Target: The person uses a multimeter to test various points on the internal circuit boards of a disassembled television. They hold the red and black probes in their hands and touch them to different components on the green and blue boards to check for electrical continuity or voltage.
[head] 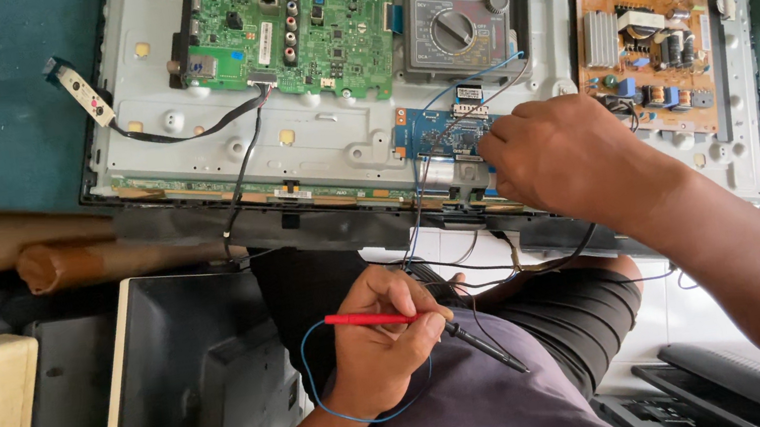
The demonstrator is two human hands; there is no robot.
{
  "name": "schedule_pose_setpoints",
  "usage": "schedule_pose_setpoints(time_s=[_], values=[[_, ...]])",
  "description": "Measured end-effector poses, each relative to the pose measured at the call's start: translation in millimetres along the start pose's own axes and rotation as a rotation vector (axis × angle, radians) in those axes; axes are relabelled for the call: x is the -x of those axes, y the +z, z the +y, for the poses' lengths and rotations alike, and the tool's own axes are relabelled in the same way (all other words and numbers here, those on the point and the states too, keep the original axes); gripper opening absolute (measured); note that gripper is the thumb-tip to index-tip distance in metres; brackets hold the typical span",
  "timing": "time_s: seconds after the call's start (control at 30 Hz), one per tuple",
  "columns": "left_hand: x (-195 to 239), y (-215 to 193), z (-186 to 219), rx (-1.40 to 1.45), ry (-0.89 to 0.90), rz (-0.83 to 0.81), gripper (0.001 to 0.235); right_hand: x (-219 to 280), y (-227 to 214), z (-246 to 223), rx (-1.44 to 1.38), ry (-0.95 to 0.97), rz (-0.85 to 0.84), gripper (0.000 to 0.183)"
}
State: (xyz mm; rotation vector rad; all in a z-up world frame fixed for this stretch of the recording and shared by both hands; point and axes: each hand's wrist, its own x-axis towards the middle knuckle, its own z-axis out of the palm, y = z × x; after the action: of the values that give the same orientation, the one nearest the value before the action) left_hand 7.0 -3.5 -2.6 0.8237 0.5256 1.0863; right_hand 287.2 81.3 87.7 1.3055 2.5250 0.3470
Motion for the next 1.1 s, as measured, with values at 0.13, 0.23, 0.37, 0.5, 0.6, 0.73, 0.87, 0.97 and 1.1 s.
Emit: schedule_pose_setpoints(time_s=[0.13,0.23,0.37,0.5,0.6,0.73,0.87,0.97,1.1], values=[[1.9,-3.2,-3.2,-0.001,-0.017,0.03,0.031,-0.2,1.3,-0.1,0.033,-0.022,0.083,0.017],[1.2,-2.0,-1.9,-0.001,-0.008,0.016,0.031,1.9,-3.1,7.2,-0.074,-0.001,-0.016,0.019],[1.9,-1.3,-1.8,-0.007,-0.076,0.033,0.03,11.1,-4.6,13.3,-0.198,0.087,-0.059,0.021],[-8.0,10.8,9.1,-0.06,-0.193,-0.001,0.028,31.2,-38.3,1.0,-0.598,0.393,0.163,0.008],[-15.4,26.4,21.5,-0.173,-0.246,-0.076,0.04,47.9,-51.6,-26.9,-0.94,0.746,0.2,0.021],[-31.3,44.1,27.4,-0.199,-0.323,-0.159,0.073,65.4,-26.6,-66.2,-1.482,1.001,0.294,0.044],[-44.5,55.2,15.6,-0.144,-0.357,-0.168,0.099,73.1,-13.5,-86.1,-1.737,0.974,0.35,0.061],[-54.6,62.8,13.1,-0.168,-0.383,-0.175,0.109,73.9,-10.4,-88.7,-1.814,0.968,0.374,0.065],[-62.4,67.4,7.0,-0.199,-0.406,-0.236,0.114,75.1,0.3,-89.4,-1.973,0.943,0.384,0.068]])
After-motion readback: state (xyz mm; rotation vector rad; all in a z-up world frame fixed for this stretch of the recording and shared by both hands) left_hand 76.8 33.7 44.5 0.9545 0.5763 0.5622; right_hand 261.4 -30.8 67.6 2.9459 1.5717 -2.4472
